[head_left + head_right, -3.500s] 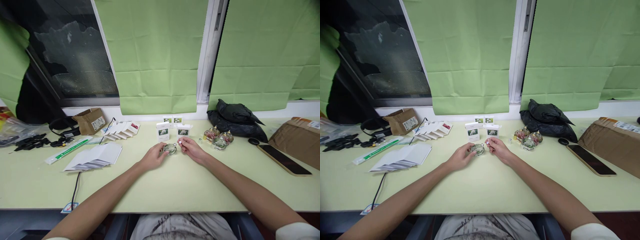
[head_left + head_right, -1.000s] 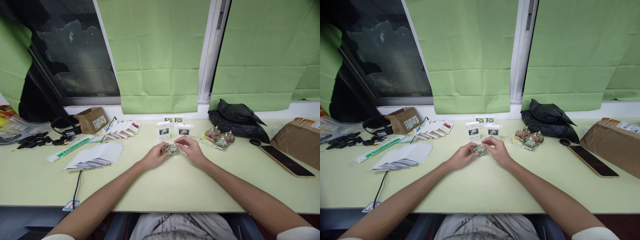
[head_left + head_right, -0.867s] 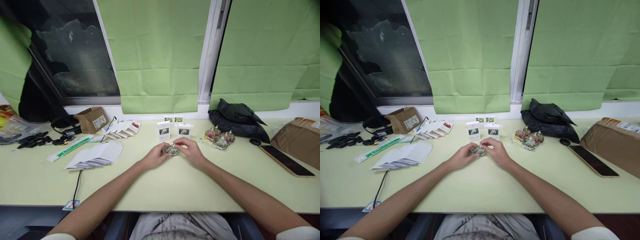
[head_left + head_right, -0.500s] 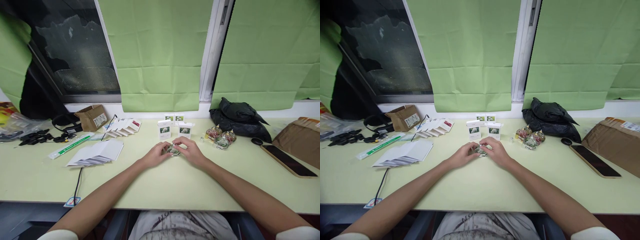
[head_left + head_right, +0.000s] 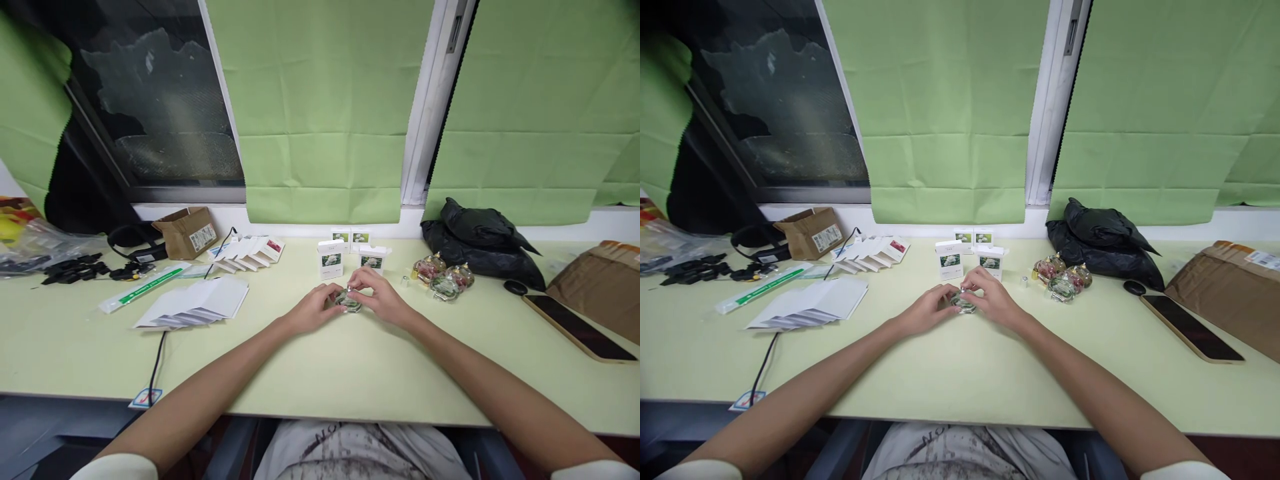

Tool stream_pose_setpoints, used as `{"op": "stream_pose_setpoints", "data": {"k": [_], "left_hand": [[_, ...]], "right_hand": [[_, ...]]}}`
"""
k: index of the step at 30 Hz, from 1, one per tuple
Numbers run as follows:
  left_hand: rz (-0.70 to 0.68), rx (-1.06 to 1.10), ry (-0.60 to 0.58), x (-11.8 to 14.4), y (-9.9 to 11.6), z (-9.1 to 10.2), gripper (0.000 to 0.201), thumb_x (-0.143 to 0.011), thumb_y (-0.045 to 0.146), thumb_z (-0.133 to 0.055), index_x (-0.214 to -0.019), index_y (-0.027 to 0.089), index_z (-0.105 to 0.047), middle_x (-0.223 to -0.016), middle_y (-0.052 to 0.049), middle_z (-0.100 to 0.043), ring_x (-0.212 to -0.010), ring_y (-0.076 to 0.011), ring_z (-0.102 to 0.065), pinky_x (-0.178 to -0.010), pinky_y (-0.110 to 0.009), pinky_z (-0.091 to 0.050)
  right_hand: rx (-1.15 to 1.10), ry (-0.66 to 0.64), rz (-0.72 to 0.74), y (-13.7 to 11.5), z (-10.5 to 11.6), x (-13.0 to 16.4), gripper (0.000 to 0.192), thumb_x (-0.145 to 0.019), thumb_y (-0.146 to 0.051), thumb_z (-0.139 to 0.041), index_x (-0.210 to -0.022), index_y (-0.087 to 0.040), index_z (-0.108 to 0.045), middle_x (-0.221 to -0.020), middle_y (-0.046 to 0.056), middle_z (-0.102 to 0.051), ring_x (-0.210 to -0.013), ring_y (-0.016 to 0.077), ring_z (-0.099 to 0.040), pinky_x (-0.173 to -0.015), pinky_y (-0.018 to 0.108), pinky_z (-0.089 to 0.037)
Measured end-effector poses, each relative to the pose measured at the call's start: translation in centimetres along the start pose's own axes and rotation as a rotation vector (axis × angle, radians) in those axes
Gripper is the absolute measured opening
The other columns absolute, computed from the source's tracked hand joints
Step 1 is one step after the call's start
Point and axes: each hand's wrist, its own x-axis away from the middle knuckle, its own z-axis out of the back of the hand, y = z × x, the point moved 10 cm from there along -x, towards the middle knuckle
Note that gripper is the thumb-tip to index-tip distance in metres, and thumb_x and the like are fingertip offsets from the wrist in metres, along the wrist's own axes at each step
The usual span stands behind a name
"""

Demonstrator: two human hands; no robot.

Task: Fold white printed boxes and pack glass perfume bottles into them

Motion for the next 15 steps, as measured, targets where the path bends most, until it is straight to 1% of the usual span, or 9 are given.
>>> {"op": "stream_pose_setpoints", "data": {"k": [5,10,15], "left_hand": [[0.012,-0.002,-0.007,-0.05,0.0,-0.07,0.032,-0.096,0.046,-0.063,-0.119,0.023,-0.065,-0.102,-0.004,-0.067,-0.087,-0.02,-0.059,-0.077,-0.032,-0.046],[0.016,-0.014,-0.01,-0.06,-0.06,-0.02,0.032,-0.096,0.045,-0.063,-0.12,0.024,-0.064,-0.103,-0.004,-0.067,-0.09,-0.0207,-0.06,-0.079,-0.033,-0.046],[0.014,-0.026,-0.001,0.0,-0.24,0.03,0.034,-0.095,0.047,-0.064,-0.121,0.024,-0.064,-0.103,-0.004,-0.067,-0.09,-0.0209,-0.06,-0.08,-0.033,-0.046]], "right_hand": [[0.045,-0.04,0.026,-0.55,-0.16,-0.22,0.006,-0.099,-0.03,-0.062,-0.097,-0.025,-0.062,-0.105,0.005,-0.059,-0.1,0.0214,-0.059,-0.093,0.039,-0.051],[0.027,-0.006,0.06,-0.89,0.12,-0.13,0.009,-0.1,-0.029,-0.061,-0.092,-0.024,-0.061,-0.102,0.005,-0.062,-0.098,0.0209,-0.061,-0.09,0.036,-0.05],[0.002,0.045,0.077,-0.86,0.36,-0.1,0.017,-0.1,-0.031,-0.061,-0.085,-0.023,-0.063,-0.1,0.006,-0.065,-0.097,0.0214,-0.062,-0.089,0.037,-0.049]]}}
